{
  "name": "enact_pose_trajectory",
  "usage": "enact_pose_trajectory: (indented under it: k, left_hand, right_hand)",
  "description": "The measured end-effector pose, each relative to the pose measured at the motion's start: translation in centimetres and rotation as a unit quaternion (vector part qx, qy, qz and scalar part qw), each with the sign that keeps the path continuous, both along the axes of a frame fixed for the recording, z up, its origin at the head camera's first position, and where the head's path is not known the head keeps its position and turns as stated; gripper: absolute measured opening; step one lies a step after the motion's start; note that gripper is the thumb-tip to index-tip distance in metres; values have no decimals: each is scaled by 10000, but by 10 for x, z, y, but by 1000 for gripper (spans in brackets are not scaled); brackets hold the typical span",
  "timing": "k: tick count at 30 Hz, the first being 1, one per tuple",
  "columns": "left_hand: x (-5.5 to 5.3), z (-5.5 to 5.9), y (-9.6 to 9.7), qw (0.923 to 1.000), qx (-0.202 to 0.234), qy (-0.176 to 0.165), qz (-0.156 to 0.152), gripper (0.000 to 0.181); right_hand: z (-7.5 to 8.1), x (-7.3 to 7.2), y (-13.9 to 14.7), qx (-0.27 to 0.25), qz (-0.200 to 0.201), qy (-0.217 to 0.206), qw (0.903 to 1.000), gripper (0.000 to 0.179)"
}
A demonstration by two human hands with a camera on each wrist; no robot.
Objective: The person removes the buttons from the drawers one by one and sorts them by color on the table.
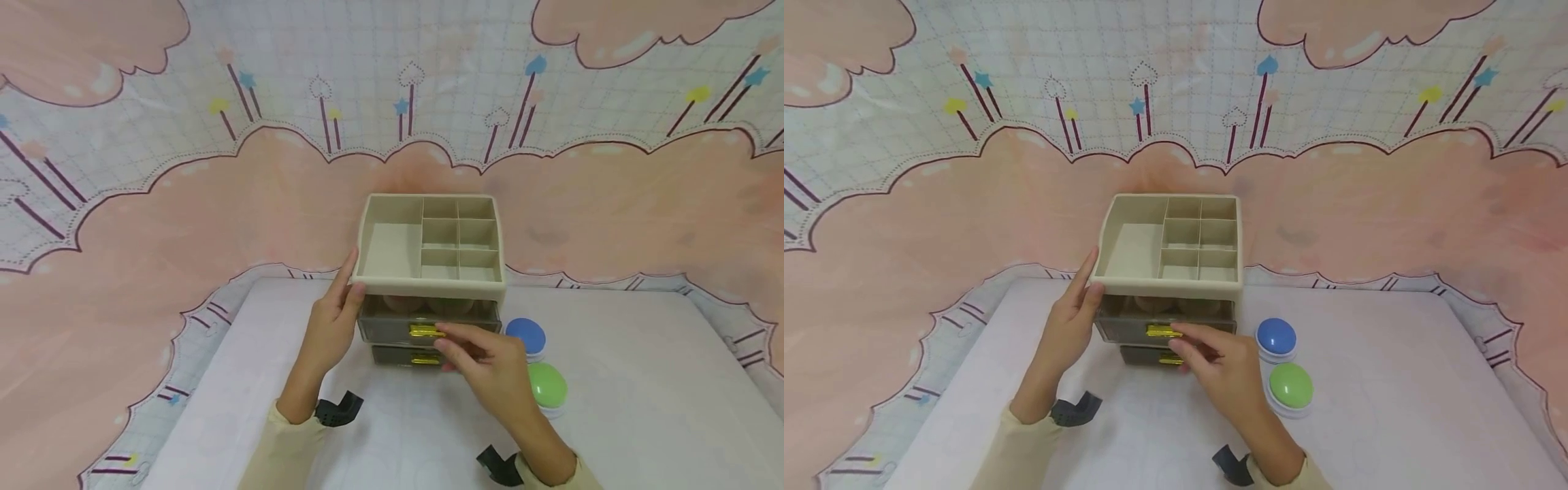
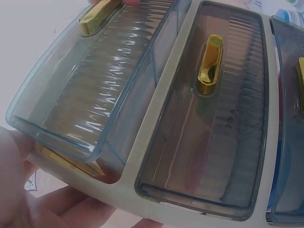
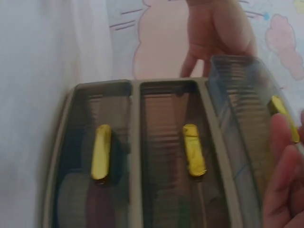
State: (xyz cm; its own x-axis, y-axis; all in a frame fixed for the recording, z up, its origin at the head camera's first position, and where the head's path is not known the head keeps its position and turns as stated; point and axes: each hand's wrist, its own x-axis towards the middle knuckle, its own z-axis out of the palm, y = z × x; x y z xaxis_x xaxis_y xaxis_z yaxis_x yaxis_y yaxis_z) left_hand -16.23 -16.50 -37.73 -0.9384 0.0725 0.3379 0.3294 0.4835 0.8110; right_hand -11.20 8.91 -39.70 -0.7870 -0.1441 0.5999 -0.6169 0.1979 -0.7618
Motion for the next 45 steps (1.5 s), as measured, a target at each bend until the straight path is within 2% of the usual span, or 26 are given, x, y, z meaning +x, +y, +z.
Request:
enact_pose_trajectory:
  k: [4, 7, 10, 16, 20, 26, 32, 38, 45]
  left_hand:
    - [-2, -2, 1, 10000, -7, -11, 65, 57]
    - [-2, -3, 1, 9999, 7, -9, 126, 57]
    - [-1, -2, 1, 9999, 16, -40, 116, 57]
    - [1, -1, 1, 10000, 35, 7, 65, 57]
    - [0, -1, 0, 10000, 6, 28, 70, 56]
    - [-1, -1, -2, 10000, 40, -17, 59, 56]
    - [1, 0, 0, 9996, 243, -161, -56, 56]
    - [0, -1, 0, 9996, 249, -119, -21, 54]
    - [1, 1, 1, 9997, 204, -120, -13, 55]
  right_hand:
    - [6, 0, -1, 93, -153, -718, 9973, 20]
    - [8, 1, -5, -134, -244, -1322, 9908, 20]
    - [6, 1, -10, -439, -360, -1580, 9858, 18]
    - [3, -3, -17, -646, -809, -1130, 9882, 12]
    - [4, -4, -20, -698, -912, -923, 9891, 11]
    - [7, -8, -22, -674, -886, -1012, 9886, 10]
    - [8, -17, -23, -505, -1050, -1097, 9871, 9]
    - [10, -27, -24, -374, -1186, -952, 9877, 9]
    - [11, -31, -27, -507, -1244, -1028, 9856, 9]
